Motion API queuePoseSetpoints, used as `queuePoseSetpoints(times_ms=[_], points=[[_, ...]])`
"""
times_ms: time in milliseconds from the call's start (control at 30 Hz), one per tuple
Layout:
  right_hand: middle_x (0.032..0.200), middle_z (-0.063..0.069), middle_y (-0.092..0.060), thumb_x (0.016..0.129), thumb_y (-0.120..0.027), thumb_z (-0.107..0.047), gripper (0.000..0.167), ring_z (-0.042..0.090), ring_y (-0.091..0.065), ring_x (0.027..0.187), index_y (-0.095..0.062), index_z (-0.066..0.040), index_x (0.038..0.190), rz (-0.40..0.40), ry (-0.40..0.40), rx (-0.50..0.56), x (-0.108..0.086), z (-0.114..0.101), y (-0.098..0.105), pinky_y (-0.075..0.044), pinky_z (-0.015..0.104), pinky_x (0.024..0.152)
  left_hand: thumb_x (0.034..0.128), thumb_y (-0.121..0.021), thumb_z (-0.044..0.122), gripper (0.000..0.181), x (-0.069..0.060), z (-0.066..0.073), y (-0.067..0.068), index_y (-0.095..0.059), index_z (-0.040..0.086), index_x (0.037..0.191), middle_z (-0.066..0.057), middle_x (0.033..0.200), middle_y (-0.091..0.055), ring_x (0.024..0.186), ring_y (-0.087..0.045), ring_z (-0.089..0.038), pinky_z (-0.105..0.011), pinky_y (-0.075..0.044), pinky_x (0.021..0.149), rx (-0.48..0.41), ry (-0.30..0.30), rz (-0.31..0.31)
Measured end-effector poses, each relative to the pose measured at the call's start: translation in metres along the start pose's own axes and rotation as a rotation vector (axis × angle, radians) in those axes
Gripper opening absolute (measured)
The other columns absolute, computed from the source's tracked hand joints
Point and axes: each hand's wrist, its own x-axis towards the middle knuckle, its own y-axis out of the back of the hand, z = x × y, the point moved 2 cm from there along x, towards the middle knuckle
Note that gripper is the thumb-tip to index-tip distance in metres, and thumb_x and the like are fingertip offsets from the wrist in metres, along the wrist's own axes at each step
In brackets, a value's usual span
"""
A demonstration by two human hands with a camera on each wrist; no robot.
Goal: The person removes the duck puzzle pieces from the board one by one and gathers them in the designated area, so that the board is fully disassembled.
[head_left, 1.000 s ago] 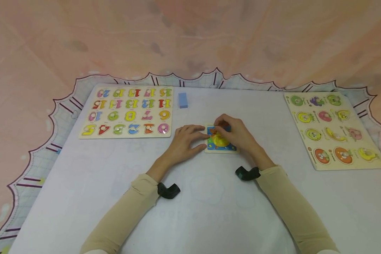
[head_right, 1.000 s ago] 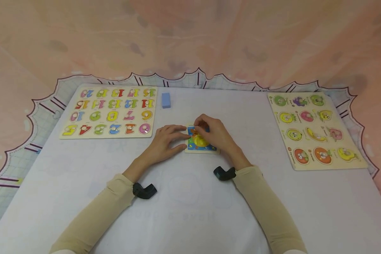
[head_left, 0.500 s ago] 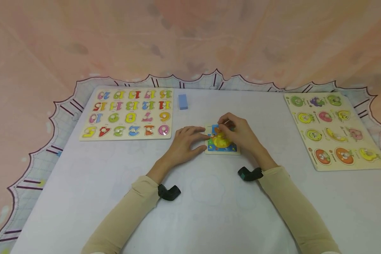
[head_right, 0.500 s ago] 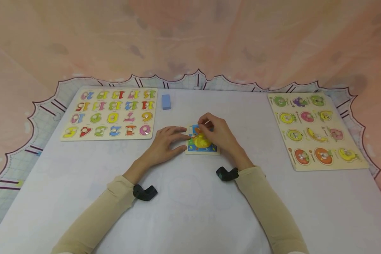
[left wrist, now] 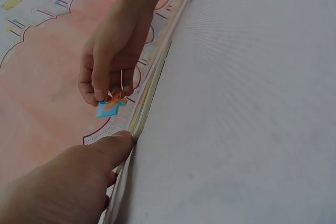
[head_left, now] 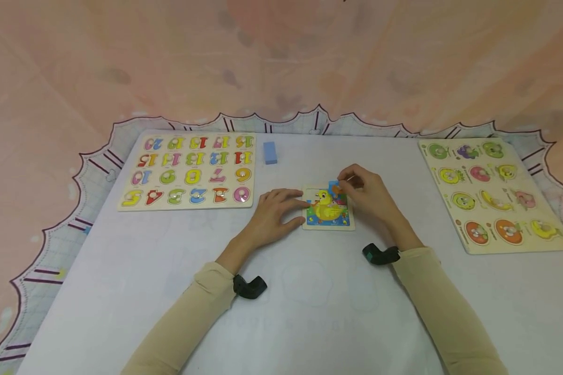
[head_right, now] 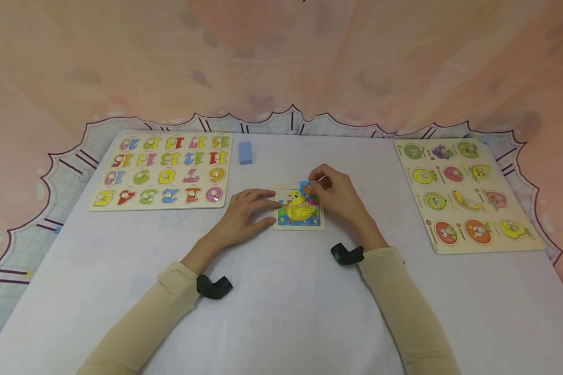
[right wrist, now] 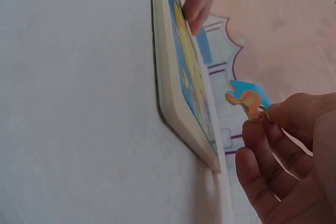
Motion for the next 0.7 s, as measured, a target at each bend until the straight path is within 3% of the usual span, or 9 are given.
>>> queuePoseSetpoints(times_ms=[433, 700], points=[[0.104, 0.007, -0.064, 0.094, -0.057, -0.021, 0.016, 0.022, -0.06, 0.091, -0.058, -0.01, 0.107, -0.008, -0.11, -0.041, -0.001, 0.016, 0.017, -0.048, 0.029, 0.078, 0.0892, -0.064, 0.033, 0.035, -0.001, 0.0, -0.001, -0.062, 0.026, 0.123, 0.0, 0.139, -0.05, 0.131, -0.039, -0.022, -0.05, -0.024, 0.107, 0.0, 0.001, -0.001], [0.103, 0.008, -0.064, 0.094, -0.057, -0.022, 0.017, 0.022, -0.06, 0.092, -0.058, -0.009, 0.107, -0.016, -0.125, -0.052, -0.002, 0.022, 0.026, -0.049, 0.025, 0.074, 0.0892, -0.064, 0.033, 0.035, 0.0, 0.0, 0.0, -0.062, 0.026, 0.124, 0.0, 0.139, -0.05, 0.132, -0.039, -0.022, -0.05, -0.024, 0.108, -0.001, 0.0, -0.006]])
